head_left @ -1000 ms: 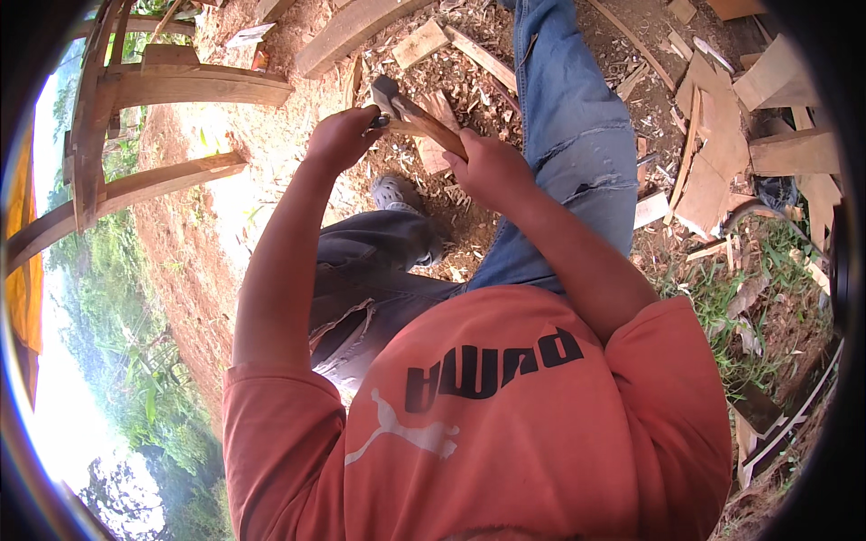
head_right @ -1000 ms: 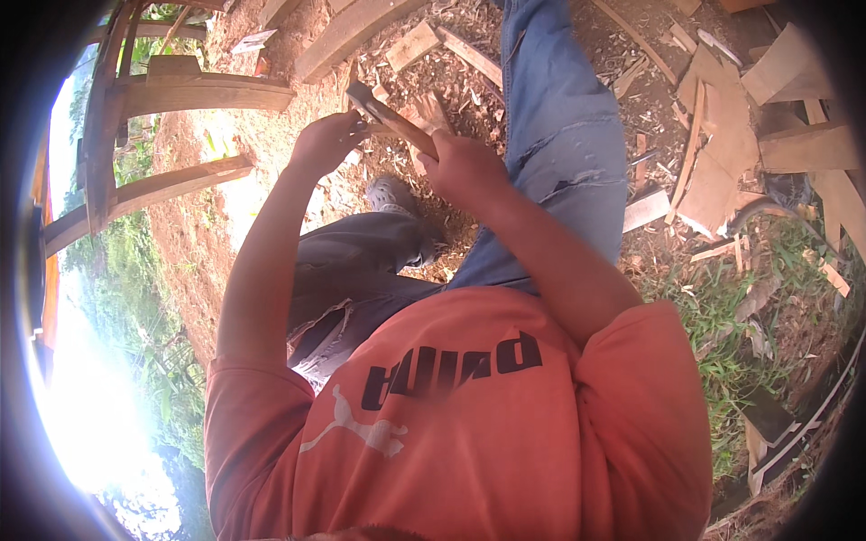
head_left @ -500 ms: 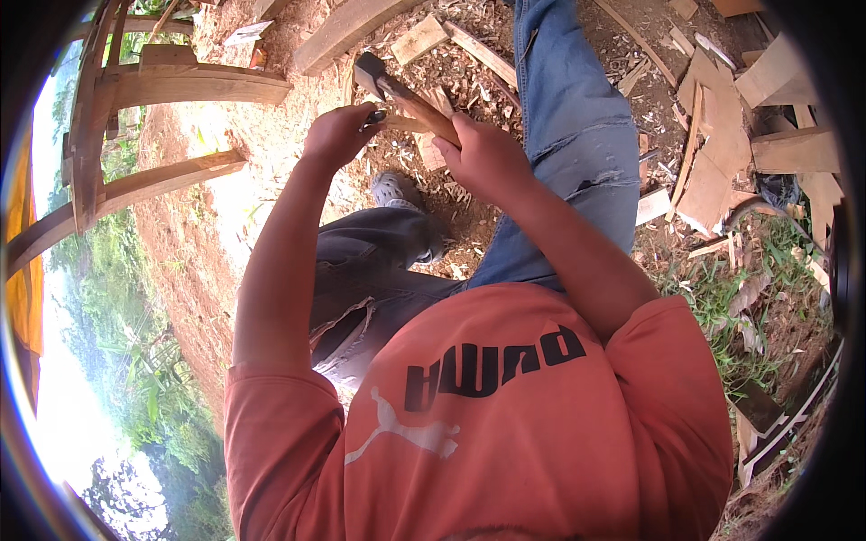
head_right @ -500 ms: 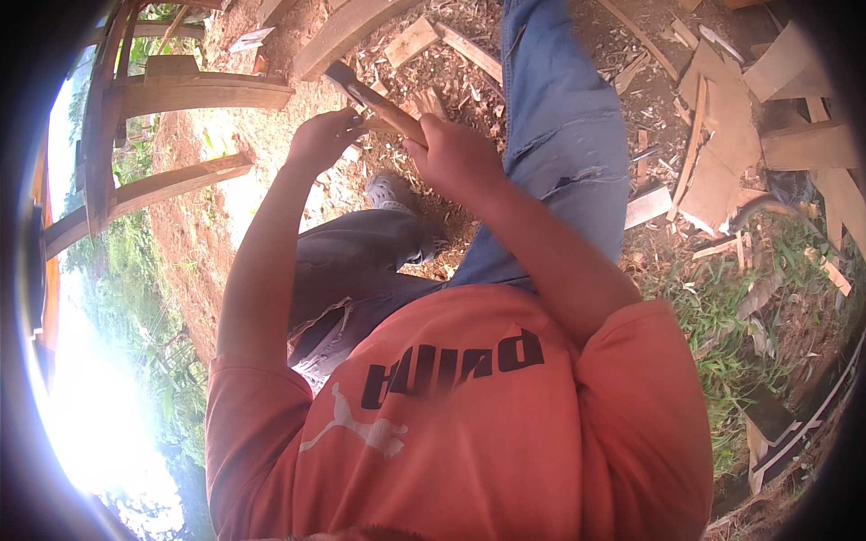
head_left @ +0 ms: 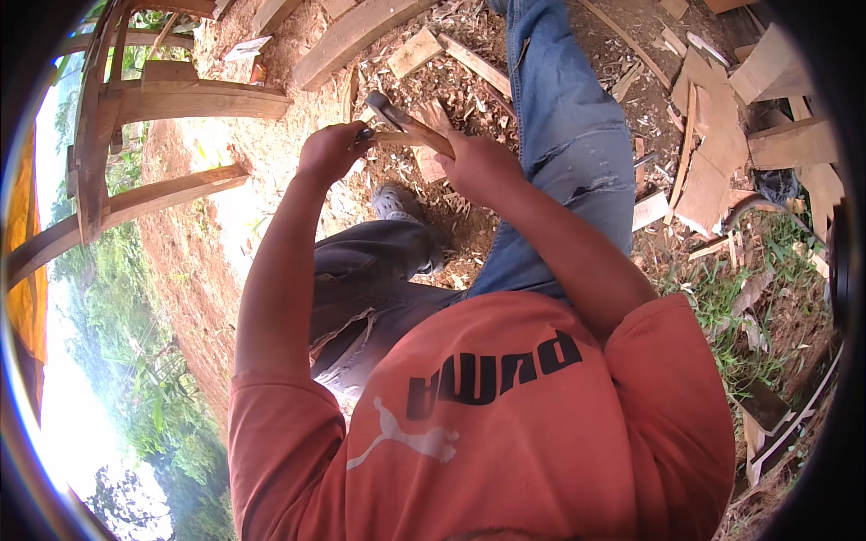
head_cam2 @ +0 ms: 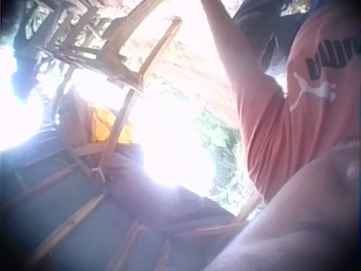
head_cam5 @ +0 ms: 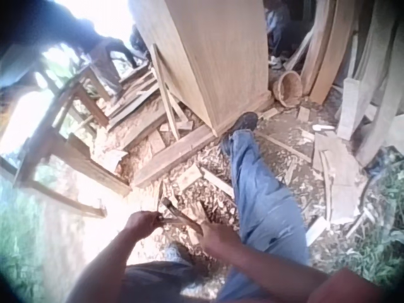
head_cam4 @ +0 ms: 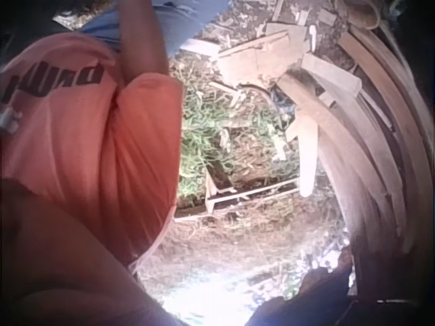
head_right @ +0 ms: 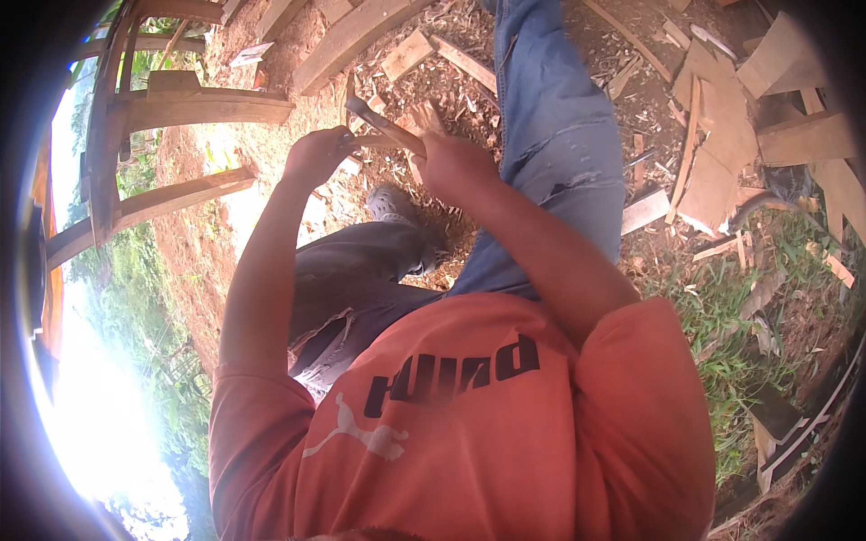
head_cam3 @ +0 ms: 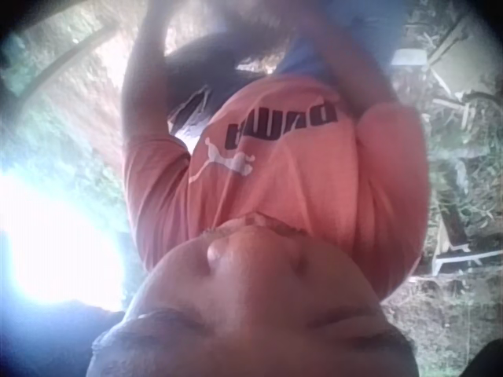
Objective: The person kneels on the ground and uses a small axe to repeatedly strike a small piece of wood placed on a larger block. The person holds the wood with the left hand and swings the axe with the right hand to split the wood into smaller pieces.
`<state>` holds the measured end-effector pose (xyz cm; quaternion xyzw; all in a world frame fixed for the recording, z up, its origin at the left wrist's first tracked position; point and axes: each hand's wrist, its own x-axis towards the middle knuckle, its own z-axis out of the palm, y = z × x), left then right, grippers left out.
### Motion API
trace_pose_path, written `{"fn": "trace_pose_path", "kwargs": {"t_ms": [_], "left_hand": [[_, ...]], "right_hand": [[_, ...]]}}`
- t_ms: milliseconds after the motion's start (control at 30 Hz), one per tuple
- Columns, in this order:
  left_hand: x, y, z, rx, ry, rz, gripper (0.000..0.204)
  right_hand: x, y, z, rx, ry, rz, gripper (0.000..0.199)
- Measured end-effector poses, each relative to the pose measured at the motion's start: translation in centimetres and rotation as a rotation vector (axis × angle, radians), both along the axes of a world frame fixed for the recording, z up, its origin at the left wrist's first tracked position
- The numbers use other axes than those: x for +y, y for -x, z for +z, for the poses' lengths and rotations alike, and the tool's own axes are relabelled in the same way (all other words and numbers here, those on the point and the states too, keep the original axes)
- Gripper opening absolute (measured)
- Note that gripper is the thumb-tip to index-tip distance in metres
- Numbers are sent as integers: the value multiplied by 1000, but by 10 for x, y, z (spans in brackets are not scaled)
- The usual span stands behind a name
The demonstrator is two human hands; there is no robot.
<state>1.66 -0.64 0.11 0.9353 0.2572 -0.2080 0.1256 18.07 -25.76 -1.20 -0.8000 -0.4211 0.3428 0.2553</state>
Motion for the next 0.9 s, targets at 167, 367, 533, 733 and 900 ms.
{"fn": "trace_pose_path", "kwargs": {"t_ms": [167, 367, 533, 733, 900], "left_hand": [[1, 1, -6, -118, 9, -20, 32], [-1, 0, 0, -71, -1, 6, 31], [3, 4, -3, -64, 30, 70, 35], [14, 8, -11, -59, 77, 143, 37], [9, 6, -9, -91, 136, 187, 38]], "right_hand": [[-4, 10, -14, -5, -44, 0, 39], [10, 4, -13, -23, -57, -3, 33], [6, 8, -39, -80, 103, 132, 37], [18, -9, -12, 35, -90, -46, 38], [21, -2, -30, 25, 8, 13, 35]]}}
